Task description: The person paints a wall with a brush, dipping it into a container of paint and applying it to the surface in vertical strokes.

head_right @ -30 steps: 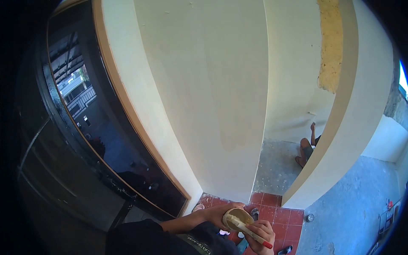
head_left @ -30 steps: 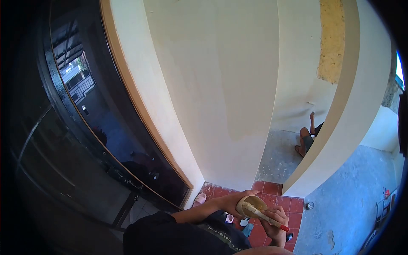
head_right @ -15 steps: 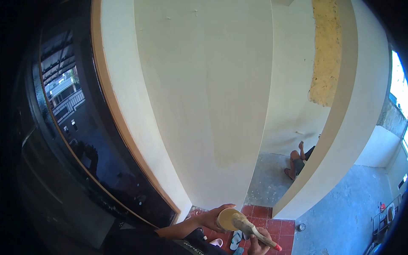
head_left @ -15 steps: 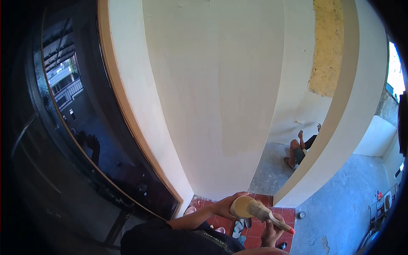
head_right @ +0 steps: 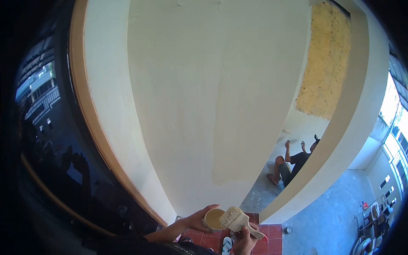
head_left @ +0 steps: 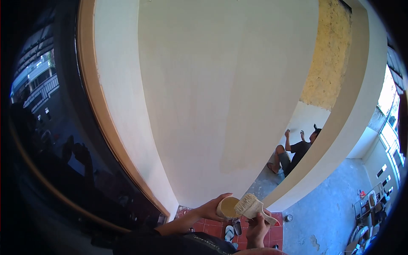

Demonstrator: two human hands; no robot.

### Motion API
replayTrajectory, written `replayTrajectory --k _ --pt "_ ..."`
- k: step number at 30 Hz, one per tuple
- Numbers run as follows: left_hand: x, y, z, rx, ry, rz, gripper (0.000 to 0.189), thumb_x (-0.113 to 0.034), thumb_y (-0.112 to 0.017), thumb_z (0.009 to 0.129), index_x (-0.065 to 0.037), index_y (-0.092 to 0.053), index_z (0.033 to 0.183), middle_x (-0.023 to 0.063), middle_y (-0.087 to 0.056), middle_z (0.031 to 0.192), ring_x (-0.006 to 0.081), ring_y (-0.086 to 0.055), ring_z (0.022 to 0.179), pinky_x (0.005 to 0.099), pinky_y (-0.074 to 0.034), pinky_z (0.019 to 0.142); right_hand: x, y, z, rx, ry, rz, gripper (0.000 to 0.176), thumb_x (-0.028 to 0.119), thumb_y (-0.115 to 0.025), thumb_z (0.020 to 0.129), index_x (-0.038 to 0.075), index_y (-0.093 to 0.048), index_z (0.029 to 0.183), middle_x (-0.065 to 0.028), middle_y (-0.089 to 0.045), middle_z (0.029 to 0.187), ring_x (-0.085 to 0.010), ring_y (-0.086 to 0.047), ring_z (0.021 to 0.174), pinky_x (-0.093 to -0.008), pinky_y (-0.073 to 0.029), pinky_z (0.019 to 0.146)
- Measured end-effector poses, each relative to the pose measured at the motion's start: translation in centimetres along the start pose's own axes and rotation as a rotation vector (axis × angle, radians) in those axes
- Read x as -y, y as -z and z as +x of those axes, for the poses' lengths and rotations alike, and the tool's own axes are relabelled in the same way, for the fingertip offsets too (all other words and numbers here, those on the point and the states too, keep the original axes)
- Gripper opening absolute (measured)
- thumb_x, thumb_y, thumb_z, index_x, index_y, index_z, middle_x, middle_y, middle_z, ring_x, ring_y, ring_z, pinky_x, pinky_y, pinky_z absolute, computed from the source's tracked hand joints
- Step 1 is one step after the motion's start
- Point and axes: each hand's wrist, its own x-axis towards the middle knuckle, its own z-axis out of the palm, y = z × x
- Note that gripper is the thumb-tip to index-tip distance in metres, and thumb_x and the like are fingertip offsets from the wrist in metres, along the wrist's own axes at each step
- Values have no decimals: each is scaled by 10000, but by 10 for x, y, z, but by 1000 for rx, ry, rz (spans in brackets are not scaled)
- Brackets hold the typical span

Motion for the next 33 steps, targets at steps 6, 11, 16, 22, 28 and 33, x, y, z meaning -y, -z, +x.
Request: replayTrajectory --k 6,11,16,22,28,33 --pt "1 41 -17 -55 13 46 1120 -208 -877 627 -81 -157 1476 114 -474 1320 216 -446 1246 364 -365 1037 -20 -46 7 61 -140 68 216 143 -613 833 82 -463 975 -94 -590 900 -221 -630 738 -356 -559 557" --pt "5 59 -38 -118 49 39 1119 -164 -878 627 -98 -155 1479 110 -463 1332 215 -439 1255 367 -357 1049 -36 -68 4 76 -181 126 192 95 -595 844 69 -455 972 -111 -591 859 -218 -625 700 -369 -555 577" --pt "2 60 -47 -137 38 -11 1118 -201 -881 627 -89 -165 1478 125 -444 1357 225 -420 1276 369 -343 1060 -38 -74 -1 131 -228 125 207 90 -604 839 71 -453 979 -108 -588 882 -218 -620 721 -367 -547 582" --pt "2 42 -42 -127 27 10 1121 -251 -885 624 -75 -178 1476 138 -433 1371 234 -405 1290 371 -324 1070 -30 -59 -11 93 -271 89 201 131 -590 849 76 -473 1003 -90 -602 863 -212 -617 701 -339 -533 558" --pt "1 13 -35 -102 49 -31 1141 -229 -893 611 -82 -165 1477 124 -417 1390 229 -392 1308 382 -328 1075 -17 -25 -13 86 -266 144 207 109 -598 846 79 -465 1001 -86 -590 855 -210 -624 715 -353 -547 562" --pt "3 -19 -35 -114 52 -38 1157 -185 -898 605 -90 -144 1478 117 -416 1398 230 -401 1310 393 -344 1072 1 0 -17 149 -308 172 209 86 -604 843 77 -459 993 -71 -570 885 -178 -613 755 -347 -561 618"
